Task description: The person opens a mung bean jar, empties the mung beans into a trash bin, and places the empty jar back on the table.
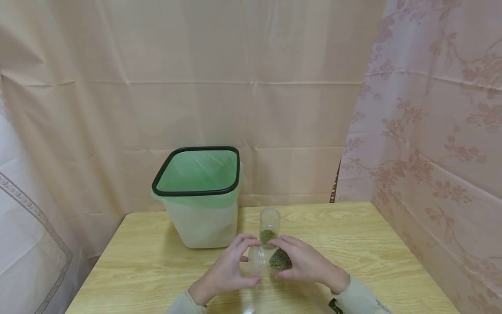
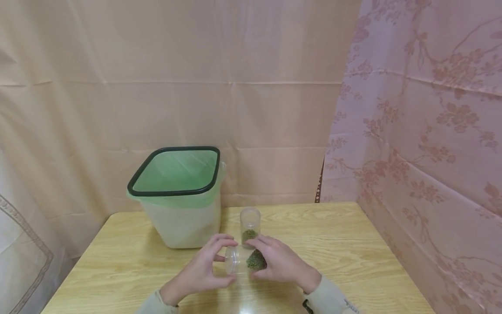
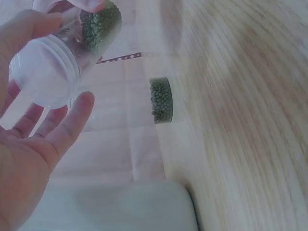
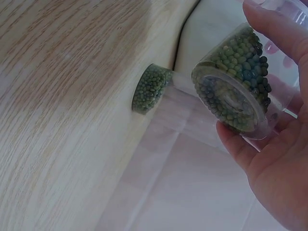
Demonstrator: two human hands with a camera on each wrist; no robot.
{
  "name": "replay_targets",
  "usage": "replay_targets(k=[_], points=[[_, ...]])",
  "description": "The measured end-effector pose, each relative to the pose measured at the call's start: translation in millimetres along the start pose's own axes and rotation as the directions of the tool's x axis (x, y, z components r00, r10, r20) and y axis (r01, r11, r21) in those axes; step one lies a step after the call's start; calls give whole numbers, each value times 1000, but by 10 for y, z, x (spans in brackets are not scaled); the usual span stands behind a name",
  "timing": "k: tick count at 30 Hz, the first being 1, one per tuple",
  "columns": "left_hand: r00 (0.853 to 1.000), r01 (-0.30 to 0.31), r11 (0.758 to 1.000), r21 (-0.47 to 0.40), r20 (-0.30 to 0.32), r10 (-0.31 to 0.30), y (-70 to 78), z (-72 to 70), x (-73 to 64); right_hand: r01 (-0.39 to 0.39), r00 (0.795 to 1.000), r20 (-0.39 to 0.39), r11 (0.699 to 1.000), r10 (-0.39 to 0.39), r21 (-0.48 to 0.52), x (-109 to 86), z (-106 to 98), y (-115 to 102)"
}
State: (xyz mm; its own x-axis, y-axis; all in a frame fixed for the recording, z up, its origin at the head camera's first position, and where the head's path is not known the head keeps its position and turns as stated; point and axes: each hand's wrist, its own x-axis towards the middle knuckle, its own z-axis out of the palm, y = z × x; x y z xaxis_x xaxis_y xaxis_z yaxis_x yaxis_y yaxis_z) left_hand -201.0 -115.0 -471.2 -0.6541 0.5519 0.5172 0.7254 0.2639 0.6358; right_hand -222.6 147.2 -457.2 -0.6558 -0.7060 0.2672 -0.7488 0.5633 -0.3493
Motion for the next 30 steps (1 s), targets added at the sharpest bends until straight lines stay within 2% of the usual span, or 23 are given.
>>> replay_targets(k=[8,18,22,23,29,30], points=[[1000,22,999,-35,7,-22,20,17,21,13,1000,-14,1000,-13,6,-6,-1,10],[999,36,992,-125,-1,-36,-13,12,8,6,1000,-12,1000,-6,11,-21,25,26],[995,99,982,-161,-3,-101,-31,9,-6,15,1000,-11,1000,-15,12,-18,35,20],[993,120,979,-165,-3,-122,14,-1,5,16,1000,-10,1000,-16,13,-18,37,20],[972,235,956,-174,18,-236,35,1,8,11,1000,-8,1000,-11,14,-30,48,27],[969,247,953,-176,25,-246,-10,12,-1,11,1000,-9,1000,-11,12,-32,49,29]])
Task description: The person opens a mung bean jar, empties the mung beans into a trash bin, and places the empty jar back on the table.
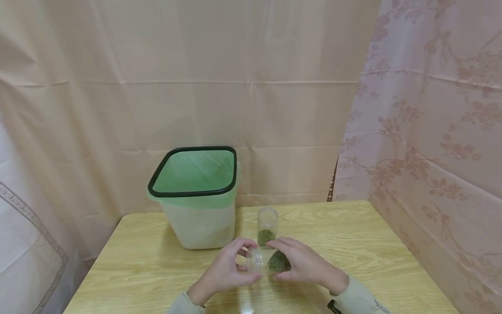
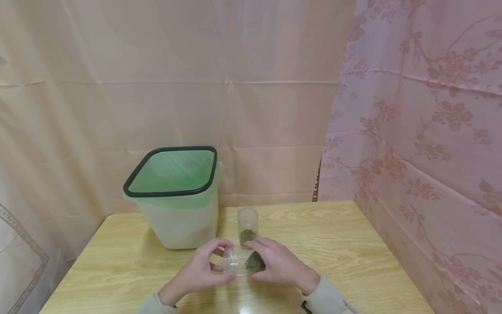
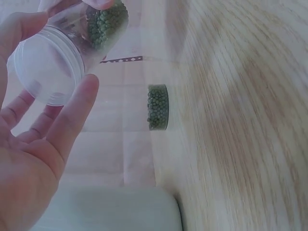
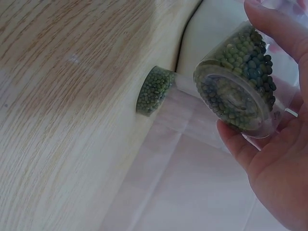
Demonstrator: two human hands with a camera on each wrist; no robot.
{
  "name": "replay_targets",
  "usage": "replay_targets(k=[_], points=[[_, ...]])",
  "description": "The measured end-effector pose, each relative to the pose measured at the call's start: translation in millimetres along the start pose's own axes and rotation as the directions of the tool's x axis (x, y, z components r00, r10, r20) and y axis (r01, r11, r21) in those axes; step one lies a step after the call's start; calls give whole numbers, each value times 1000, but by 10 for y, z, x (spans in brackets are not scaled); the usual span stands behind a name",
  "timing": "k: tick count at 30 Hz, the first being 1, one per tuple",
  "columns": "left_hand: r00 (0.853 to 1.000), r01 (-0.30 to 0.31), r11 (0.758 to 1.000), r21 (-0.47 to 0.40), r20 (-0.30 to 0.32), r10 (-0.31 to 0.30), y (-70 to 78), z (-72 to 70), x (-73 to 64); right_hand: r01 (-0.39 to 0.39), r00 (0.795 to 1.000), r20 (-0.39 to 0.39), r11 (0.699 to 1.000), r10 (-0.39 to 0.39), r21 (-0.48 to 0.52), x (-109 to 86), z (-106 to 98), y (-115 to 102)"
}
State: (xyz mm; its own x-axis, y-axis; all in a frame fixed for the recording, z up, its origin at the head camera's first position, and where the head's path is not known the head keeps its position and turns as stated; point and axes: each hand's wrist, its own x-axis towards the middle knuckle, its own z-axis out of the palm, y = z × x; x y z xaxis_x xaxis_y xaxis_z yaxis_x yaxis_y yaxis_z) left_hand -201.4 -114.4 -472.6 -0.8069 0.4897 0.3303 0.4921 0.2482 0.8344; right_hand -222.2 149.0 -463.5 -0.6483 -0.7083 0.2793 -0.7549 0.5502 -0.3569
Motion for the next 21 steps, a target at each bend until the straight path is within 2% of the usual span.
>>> replay_targets(k=[5,8,10,12,16,19,21], points=[[1000,24,1000,-17,5,-24,-3,7,-1,8,1000,-1,1000,-8,8,-5,0,2],[1000,-28,999,27,14,28,0,7,-17,11,1000,4,1000,-11,21,-4,-3,-4],[995,-102,991,84,27,101,3,10,-26,7,1000,6,1000,-7,23,-5,-4,-7],[981,-192,967,168,43,187,6,13,-31,7,1000,7,1000,-8,18,-8,-4,-8],[937,-345,878,332,65,344,11,32,-21,16,1000,1,1000,-16,6,-16,2,-1],[914,-393,825,405,69,401,6,48,-12,28,1000,-10,1000,-28,2,-22,7,8],[910,-397,813,427,67,409,2,53,-9,36,999,-17,999,-36,0,-25,10,12]])
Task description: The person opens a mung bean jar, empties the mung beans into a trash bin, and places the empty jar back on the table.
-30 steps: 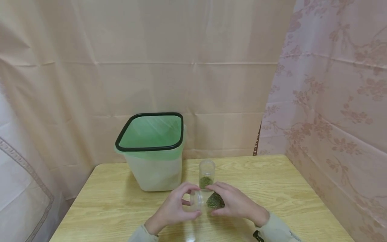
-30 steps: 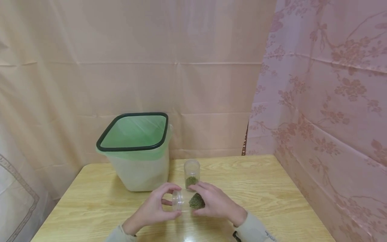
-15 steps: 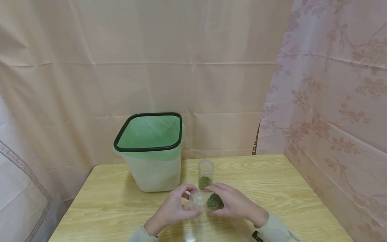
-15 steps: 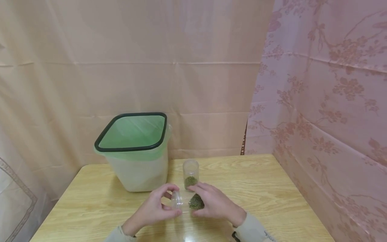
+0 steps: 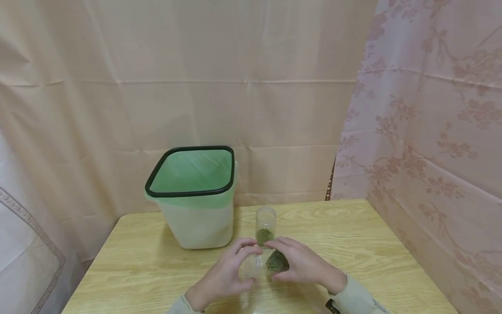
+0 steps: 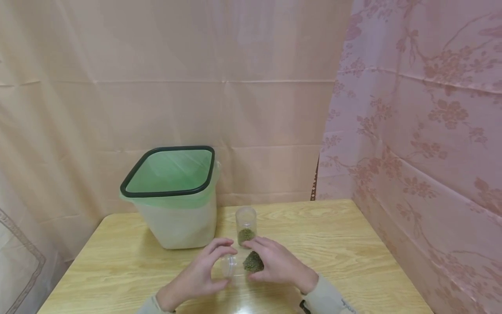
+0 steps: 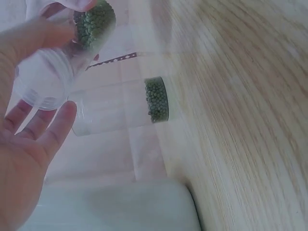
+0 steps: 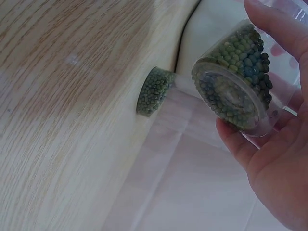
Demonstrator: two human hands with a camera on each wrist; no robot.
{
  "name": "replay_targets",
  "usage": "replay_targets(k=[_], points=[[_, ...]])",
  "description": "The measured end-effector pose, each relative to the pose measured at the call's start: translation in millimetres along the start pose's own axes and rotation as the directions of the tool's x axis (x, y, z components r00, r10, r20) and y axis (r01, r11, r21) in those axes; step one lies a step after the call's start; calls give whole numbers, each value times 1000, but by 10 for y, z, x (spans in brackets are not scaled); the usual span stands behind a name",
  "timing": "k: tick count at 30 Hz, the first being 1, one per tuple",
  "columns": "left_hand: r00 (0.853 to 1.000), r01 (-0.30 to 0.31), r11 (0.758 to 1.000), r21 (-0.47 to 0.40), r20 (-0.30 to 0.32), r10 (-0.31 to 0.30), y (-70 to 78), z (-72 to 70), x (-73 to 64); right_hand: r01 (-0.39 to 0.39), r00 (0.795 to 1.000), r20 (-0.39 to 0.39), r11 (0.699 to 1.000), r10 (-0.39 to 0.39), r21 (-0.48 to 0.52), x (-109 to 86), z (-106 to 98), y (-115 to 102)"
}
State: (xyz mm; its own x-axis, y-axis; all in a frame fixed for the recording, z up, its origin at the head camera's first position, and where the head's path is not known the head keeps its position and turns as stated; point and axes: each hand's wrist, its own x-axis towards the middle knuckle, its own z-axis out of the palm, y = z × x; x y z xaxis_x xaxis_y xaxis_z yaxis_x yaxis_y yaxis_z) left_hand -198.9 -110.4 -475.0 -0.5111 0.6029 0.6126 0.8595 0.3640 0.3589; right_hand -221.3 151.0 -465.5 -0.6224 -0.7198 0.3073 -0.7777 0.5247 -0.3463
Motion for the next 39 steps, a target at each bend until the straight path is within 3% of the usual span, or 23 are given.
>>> replay_targets(k=[6,13,22,26,32,39], points=[[1000,21,1000,-17,8,-21,4,-12,-2,2,1000,-4,1000,-2,2,-9,11,3],[1000,31,994,-107,8,-30,-3,-18,-21,-28,999,17,1000,28,15,-25,2,-13],[988,154,968,-198,46,-147,1,-24,-40,-41,999,34,999,40,15,-21,3,-14],[986,169,964,-205,39,-165,7,-28,-41,-54,998,39,999,53,4,-17,7,-17],[971,240,938,-250,47,-236,14,-32,-49,-49,998,30,999,49,-12,-22,-6,-25],[962,272,919,-287,51,-268,-8,-47,-50,-44,999,25,999,45,-16,-5,-24,-52]])
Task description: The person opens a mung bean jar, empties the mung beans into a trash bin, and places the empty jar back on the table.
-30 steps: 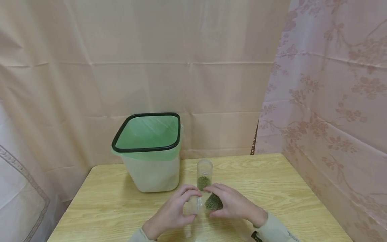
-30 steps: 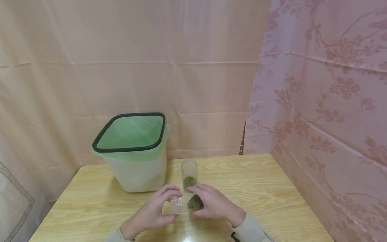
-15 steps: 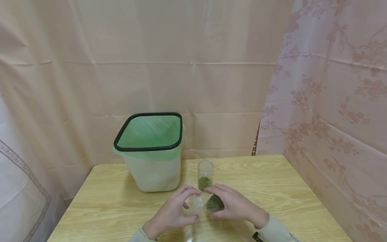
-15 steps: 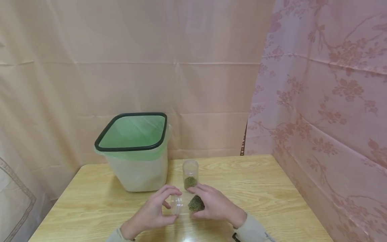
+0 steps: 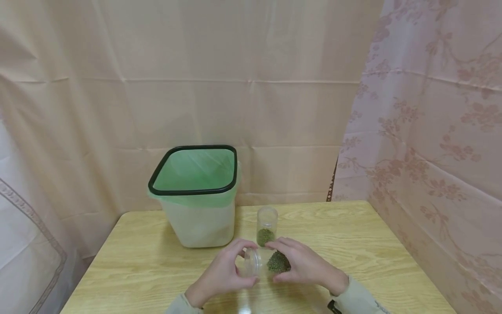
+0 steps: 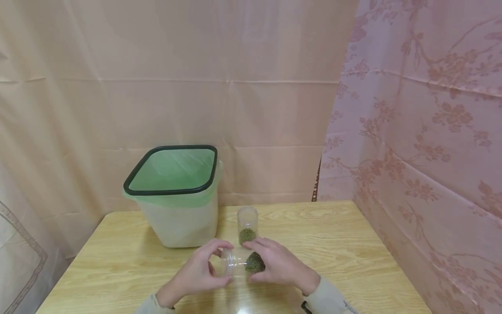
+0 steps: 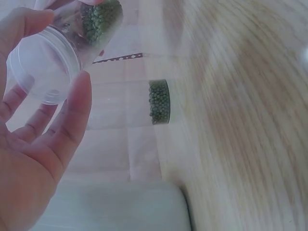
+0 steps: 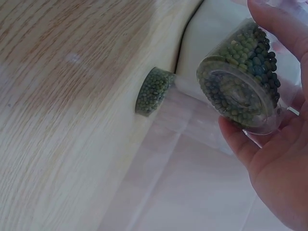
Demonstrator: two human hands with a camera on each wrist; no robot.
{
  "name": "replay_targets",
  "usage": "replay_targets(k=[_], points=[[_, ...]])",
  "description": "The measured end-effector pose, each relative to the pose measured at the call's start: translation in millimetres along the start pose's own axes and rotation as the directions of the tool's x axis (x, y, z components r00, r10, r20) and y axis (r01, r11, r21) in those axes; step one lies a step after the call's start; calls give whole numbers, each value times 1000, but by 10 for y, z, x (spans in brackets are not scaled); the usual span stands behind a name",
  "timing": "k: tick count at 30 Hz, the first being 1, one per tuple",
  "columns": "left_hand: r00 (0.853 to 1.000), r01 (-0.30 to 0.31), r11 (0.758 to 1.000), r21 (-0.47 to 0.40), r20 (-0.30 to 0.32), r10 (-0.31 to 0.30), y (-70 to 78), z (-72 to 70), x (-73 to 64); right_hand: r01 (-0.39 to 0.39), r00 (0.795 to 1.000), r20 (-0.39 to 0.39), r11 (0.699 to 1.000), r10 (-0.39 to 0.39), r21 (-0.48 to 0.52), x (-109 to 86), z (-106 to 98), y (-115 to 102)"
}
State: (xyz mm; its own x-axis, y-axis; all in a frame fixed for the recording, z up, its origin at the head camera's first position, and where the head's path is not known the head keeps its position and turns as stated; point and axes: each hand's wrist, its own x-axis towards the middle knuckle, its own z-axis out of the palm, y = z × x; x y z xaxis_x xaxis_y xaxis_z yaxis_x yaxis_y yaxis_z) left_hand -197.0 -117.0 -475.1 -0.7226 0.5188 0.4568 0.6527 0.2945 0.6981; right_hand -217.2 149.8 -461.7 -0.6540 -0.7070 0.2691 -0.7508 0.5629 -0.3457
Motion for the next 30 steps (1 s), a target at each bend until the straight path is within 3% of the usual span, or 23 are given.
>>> replay_targets(k=[4,7,11,13,19,27,30], points=[[999,24,1000,13,29,-24,16,-18,2,25,1000,-15,1000,-25,-1,-5,8,-8],[999,-32,995,91,41,28,18,-21,1,24,1000,-12,1000,-24,0,-4,2,-4],[989,-149,961,233,42,143,12,-17,5,-6,1000,9,1000,6,10,-4,-33,0],[985,-174,952,251,45,168,15,-17,8,-14,1000,15,1000,14,11,-4,-52,1],[990,-133,981,141,57,126,48,-22,17,-14,1000,17,1000,14,9,-4,-78,-16],[983,-184,977,103,11,184,67,-19,39,5,1000,6,1000,-6,17,-3,-75,-31],[987,-158,984,85,10,158,70,-23,35,-1,1000,9,1000,0,15,1,-69,-30]])
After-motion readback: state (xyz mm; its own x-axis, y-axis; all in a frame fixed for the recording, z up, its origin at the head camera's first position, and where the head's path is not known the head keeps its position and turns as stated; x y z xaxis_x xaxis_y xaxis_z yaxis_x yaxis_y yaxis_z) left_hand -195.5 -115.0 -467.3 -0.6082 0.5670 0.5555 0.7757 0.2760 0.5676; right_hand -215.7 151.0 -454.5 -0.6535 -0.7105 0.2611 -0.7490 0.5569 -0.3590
